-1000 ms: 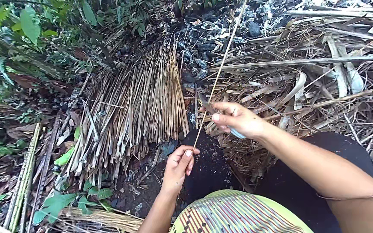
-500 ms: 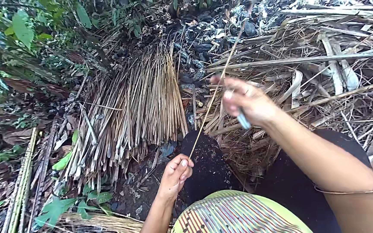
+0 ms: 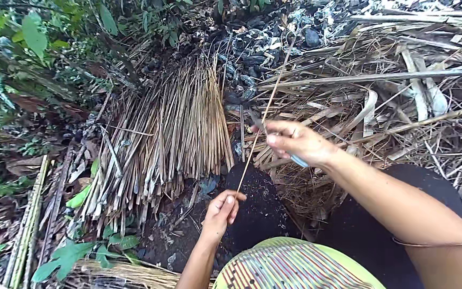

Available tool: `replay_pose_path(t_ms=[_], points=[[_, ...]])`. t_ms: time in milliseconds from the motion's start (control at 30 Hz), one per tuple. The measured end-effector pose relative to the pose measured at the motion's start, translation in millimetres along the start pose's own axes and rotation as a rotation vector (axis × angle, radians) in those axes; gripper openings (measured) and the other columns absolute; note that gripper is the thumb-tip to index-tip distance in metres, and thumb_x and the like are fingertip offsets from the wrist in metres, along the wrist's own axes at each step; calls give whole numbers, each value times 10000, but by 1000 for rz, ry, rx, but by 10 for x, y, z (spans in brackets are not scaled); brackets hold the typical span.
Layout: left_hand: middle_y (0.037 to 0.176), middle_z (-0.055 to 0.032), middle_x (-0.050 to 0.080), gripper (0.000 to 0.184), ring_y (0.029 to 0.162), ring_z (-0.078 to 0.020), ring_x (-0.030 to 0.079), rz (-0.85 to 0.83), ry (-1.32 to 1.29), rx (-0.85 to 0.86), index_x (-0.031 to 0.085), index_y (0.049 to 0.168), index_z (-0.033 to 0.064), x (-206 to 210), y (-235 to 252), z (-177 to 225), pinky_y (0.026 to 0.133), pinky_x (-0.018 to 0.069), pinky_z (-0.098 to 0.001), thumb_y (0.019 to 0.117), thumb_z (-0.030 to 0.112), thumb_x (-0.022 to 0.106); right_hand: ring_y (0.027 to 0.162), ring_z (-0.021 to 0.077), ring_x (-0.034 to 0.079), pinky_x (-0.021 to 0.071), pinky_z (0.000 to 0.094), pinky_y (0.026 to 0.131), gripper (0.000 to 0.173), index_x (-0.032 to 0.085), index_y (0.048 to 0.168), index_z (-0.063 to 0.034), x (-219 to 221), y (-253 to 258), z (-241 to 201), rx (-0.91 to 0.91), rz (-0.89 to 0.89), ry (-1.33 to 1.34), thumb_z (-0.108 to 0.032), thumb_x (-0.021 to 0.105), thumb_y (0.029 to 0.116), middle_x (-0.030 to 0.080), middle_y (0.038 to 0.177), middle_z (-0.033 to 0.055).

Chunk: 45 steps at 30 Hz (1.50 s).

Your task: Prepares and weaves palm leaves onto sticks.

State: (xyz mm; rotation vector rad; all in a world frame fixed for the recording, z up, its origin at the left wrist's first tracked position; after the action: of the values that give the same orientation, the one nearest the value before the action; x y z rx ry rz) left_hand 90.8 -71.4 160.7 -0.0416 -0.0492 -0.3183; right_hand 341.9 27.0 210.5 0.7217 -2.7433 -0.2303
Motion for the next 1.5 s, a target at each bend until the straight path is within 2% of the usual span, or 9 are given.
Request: replay_pose_path(t_ms=[167,533,700,967,1100,1200,1300,1400,1500], points=[[656,159,542,212,531,82,467,212,230,162,688,1055,32,233,148,336,496,397,-92,1032,67,480,539,-67,416,364,117,508,345,583,1334,-33,448,-155,273,119,-174,-38,-111,544,1001,545,709,-101],[663,190,514,182,552,112,411,134,286,243,706,1003,136,162,36,342,507,338,-74,1049,200,542,528,-40,473,414,114,483,362,569,1365,-92,-52,-21,-227,-77,52,110,-70,505,1010,570,725,-107],[664,195,527,185,544,115,413,176,312,251,704,986,127,153,51,354,501,341,-71,1041,157,531,557,-61,445,387,115,517,309,590,1324,-57,459,-181,153,284,-306,15,-128,543,1026,557,750,-92],[621,186,478,207,516,93,391,178,293,154,710,991,128,53,-24,309,485,328,-87,1046,154,512,478,-28,433,416,132,468,337,554,1351,-131,-731,40,-493,-94,395,64,-130,362,1074,448,629,-143],[616,181,484,208,506,92,392,241,304,164,698,986,96,151,78,354,473,330,-89,1033,85,496,507,-9,489,433,145,469,539,366,1548,-166,209,-180,-134,202,29,109,-116,514,1032,568,700,-51],[666,178,546,190,523,97,416,256,336,206,689,998,92,212,116,373,485,352,-88,1029,82,502,573,-31,460,389,132,514,434,474,1473,-90,659,-278,219,402,-261,185,-118,522,1042,587,835,-50],[644,190,505,196,514,99,392,201,319,168,701,1000,122,174,71,396,479,333,-84,1046,137,511,529,-54,431,383,103,495,293,595,1315,-50,238,-129,29,269,-51,167,-105,456,1063,509,704,-101],[601,193,456,219,499,92,384,182,276,135,698,996,134,137,27,390,470,323,-89,1057,159,489,500,-35,420,388,115,472,324,565,1351,-97,-400,48,-249,49,282,185,-116,381,1085,470,675,-118],[587,187,439,251,494,83,380,193,256,138,697,998,121,151,62,393,469,321,-97,1064,143,456,476,-8,432,411,145,451,442,435,1503,-122,-239,-54,-322,77,255,168,-125,390,1064,459,658,-91]])
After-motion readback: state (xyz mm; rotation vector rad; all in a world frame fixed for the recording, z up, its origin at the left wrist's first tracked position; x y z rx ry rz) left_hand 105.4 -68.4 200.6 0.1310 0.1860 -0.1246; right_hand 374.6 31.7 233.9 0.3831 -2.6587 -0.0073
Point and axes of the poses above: each hand's wrist, its own y-axis towards the middle knuckle, its own x-axis out of the palm, z = x × y, the point moved 3 cm from there along y, towards the middle knuckle
